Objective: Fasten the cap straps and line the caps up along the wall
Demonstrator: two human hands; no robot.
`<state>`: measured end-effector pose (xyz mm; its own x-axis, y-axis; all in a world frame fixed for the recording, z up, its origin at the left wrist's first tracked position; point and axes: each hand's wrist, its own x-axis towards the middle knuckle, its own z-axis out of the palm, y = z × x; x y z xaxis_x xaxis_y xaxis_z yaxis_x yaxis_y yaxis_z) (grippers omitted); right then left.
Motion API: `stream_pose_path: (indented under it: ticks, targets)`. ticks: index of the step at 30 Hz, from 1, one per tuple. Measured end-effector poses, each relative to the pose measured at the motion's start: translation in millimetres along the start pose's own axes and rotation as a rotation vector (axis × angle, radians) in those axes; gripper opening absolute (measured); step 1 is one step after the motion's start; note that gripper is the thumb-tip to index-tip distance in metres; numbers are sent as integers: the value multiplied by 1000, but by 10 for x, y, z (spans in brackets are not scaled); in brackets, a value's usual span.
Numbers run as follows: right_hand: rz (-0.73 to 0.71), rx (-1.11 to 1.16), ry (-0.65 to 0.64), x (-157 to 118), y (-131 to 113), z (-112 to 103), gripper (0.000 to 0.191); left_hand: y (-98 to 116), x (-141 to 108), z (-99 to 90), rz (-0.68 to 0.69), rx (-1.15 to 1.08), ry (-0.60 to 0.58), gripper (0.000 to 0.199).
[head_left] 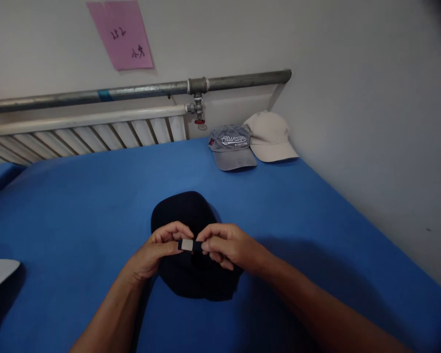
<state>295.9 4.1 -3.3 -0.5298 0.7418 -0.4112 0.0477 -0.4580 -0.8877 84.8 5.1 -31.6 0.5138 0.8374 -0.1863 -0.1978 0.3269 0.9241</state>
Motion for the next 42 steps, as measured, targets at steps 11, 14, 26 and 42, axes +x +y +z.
stream_pose_path:
  ticks: [11, 14, 26, 42]
  targets:
    - [-182, -15, 28, -4, 39, 62, 14, 45, -18, 68, -24, 26, 20, 22]
    - [-192, -62, 58, -8, 33, 61, 9, 57, -33, 66, -1, 1, 30, 22]
    - [-233, -94, 59, -61, -10, 69, 8, 56, -31, 88, -34, 22, 68, 20]
    - [-359, -519, 103, -264, -123, 82, 20, 109, -59, 127, -59, 139, 85, 16]
